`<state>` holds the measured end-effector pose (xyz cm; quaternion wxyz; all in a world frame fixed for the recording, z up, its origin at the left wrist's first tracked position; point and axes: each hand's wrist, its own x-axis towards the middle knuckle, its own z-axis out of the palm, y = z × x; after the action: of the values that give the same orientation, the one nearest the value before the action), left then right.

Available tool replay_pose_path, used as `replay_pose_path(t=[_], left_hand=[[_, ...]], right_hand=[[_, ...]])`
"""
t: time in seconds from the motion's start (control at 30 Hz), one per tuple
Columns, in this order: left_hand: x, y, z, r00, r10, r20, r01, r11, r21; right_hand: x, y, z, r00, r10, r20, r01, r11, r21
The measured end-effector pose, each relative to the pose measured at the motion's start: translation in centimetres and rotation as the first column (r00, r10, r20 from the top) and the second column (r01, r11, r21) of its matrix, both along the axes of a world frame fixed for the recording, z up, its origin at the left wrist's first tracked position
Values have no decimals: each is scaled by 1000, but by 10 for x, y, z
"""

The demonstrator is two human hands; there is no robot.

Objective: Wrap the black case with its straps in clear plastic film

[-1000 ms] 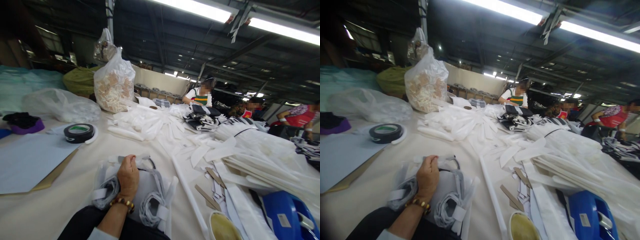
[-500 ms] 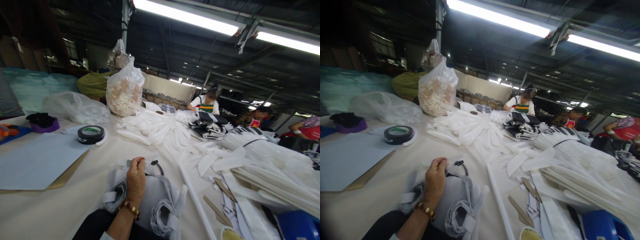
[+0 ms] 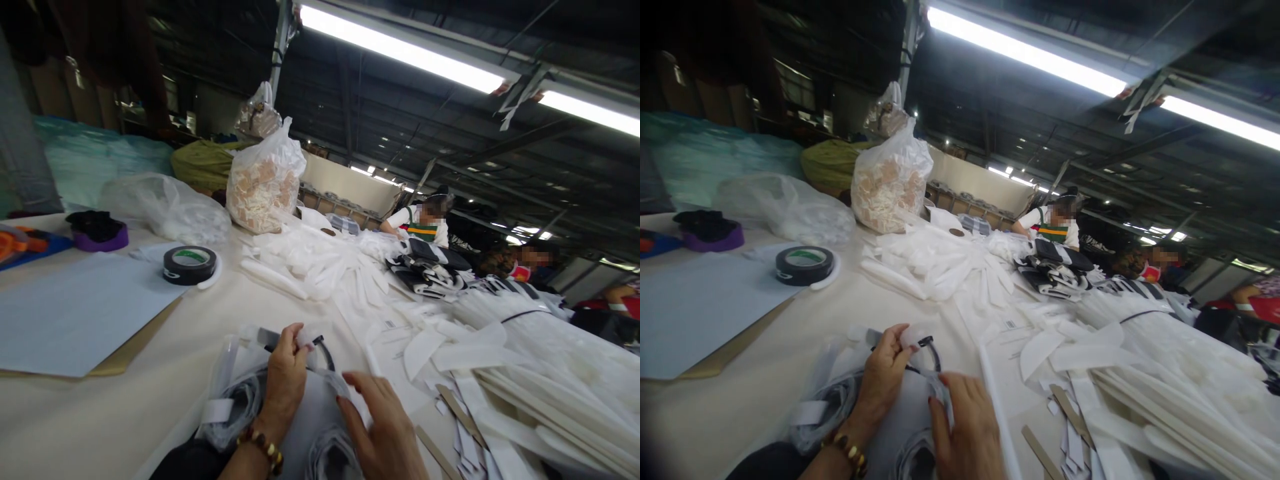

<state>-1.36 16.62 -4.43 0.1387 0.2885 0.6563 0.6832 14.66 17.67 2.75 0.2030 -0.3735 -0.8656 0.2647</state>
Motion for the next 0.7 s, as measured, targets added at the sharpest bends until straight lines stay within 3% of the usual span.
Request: replay_pose_path(t=[0.1,0.2,0.3,0.4,0.47,0.57,0.63,0.7], left_hand=[[3,1,-3,999,-34,7,34,999,18],[4,1,-8,996,-34,-78,36,999,19],[5,0,-15,964,63,-258,-58,998,25],[7,-2,-16,855,145,-498,-188,982,-37],[9,-4,-13,785,51,-617,-213,958,-192],[14,-7,-3,729,-264,-632,-96,875,-475],[16,-8,2,690,-387,-611,-17,836,-548],[17,-10,5,671,-424,-609,14,828,-561]], right_hand=[[-45,41,-11,1000,-8,-20,6,998,-68],[-72,58,-19,999,31,-17,-33,987,-155],[-81,70,-27,998,46,-48,-56,972,-230],[-81,82,-34,987,-54,-151,10,960,-279],[-79,86,-36,967,-123,-223,47,947,-318],[-77,85,-34,941,-161,-298,31,917,-397],[-77,83,-31,927,-169,-335,7,900,-435],[-77,82,-29,911,-182,-370,-10,887,-461]])
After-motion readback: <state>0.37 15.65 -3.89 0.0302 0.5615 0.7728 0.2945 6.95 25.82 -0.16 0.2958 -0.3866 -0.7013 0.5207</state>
